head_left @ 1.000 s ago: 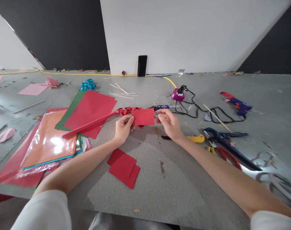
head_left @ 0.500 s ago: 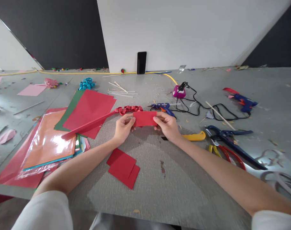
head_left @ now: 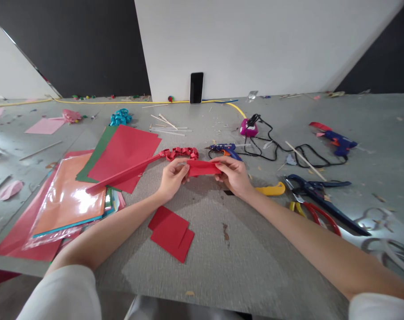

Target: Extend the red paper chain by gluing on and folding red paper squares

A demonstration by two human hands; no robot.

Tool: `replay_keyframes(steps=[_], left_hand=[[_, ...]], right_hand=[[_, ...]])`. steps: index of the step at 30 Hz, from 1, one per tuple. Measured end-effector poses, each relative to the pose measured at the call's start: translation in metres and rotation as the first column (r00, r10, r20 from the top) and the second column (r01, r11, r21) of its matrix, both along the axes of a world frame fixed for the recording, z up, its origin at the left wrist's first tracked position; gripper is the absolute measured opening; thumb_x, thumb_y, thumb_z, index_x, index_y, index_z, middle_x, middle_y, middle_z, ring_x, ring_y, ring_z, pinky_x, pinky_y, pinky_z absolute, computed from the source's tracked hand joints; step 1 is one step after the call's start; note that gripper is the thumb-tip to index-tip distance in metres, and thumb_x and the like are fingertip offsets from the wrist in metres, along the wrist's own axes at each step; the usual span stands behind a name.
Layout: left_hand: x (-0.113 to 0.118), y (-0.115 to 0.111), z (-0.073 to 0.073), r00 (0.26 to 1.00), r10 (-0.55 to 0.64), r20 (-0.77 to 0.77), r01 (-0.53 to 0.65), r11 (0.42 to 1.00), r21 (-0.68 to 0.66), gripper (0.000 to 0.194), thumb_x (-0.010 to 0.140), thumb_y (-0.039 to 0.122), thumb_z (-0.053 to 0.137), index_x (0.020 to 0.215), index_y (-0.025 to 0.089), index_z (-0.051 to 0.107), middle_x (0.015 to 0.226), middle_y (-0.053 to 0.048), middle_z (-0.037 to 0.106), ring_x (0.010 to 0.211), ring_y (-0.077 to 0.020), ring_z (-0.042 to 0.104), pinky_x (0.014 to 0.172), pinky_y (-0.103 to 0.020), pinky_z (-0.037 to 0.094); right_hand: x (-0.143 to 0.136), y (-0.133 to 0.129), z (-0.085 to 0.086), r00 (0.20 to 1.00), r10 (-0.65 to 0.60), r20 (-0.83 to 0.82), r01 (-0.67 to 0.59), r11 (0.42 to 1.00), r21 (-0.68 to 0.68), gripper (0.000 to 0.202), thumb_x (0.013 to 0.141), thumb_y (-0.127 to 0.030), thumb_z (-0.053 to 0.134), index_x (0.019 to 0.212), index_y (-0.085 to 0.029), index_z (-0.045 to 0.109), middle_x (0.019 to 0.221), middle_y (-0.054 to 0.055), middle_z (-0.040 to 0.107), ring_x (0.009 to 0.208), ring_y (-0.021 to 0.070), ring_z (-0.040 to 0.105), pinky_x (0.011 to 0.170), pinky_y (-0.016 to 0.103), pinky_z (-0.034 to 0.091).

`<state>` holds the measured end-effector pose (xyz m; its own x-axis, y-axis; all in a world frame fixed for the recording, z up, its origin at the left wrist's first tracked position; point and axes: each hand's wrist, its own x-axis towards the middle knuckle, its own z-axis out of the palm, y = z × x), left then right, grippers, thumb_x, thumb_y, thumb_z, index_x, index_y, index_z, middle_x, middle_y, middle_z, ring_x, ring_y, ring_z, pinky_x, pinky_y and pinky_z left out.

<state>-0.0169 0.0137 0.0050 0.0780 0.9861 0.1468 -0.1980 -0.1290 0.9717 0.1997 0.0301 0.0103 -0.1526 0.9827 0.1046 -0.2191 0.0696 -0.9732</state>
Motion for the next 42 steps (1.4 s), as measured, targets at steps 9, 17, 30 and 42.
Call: replay_keyframes(steps=[9, 17, 30, 42], left_hand=[[-0.0004, -0.0015, 0.0004, 1.000, -0.019, 0.009, 0.019, 1.000, 0.007, 0.042, 0.085, 0.053, 0.076, 0.104, 0.017, 0.068, 0.061, 0.002, 0.061, 0.049, -0.0090, 0.056, 0.043, -0.018, 0.038], [-0.0011, -0.0008, 0.0031, 0.998, -0.028, 0.047, 0.029, 0.999, -0.028, 0.040, 0.084, 0.051, 0.076, 0.102, 0.018, 0.063, 0.056, 0.004, 0.060, 0.046, -0.0091, 0.053, 0.043, -0.018, 0.037], [-0.0033, -0.0011, 0.0019, 0.996, -0.068, -0.051, 0.064, 0.995, -0.077, 0.035, 0.079, 0.043, 0.077, 0.099, 0.016, 0.065, 0.050, 0.007, 0.053, 0.043, -0.0072, 0.045, 0.046, -0.018, 0.034], [-0.0014, -0.0031, 0.0060, 0.981, -0.160, -0.112, 0.155, 0.986, -0.058, 0.043, 0.082, 0.041, 0.075, 0.111, 0.012, 0.066, 0.052, 0.009, 0.046, 0.045, -0.0056, 0.035, 0.048, -0.019, 0.023]], right_hand=[[0.0014, 0.0005, -0.0023, 0.999, 0.005, 0.033, -0.006, 0.999, 0.043, 0.019, 0.081, -0.041, 0.074, 0.091, -0.025, 0.074, 0.064, -0.002, 0.064, 0.047, 0.0119, 0.054, 0.041, 0.026, 0.037], [0.0033, -0.0028, -0.0032, 0.994, 0.100, 0.032, -0.104, 0.983, 0.153, 0.041, 0.081, -0.041, 0.074, 0.119, -0.025, 0.070, 0.088, 0.005, 0.073, 0.070, 0.0197, 0.066, 0.062, 0.035, 0.053], [-0.0008, -0.0043, 0.0025, 0.967, 0.057, 0.250, -0.126, 0.955, 0.269, 0.079, 0.058, -0.061, 0.094, 0.123, -0.026, 0.065, 0.129, 0.013, 0.071, 0.119, 0.0304, 0.068, 0.102, 0.047, 0.056], [0.0059, -0.0053, 0.0004, 0.917, 0.067, 0.392, -0.208, 0.922, 0.327, 0.073, 0.064, -0.050, 0.094, 0.126, -0.025, 0.066, 0.134, 0.013, 0.069, 0.123, 0.0309, 0.067, 0.109, 0.048, 0.053]])
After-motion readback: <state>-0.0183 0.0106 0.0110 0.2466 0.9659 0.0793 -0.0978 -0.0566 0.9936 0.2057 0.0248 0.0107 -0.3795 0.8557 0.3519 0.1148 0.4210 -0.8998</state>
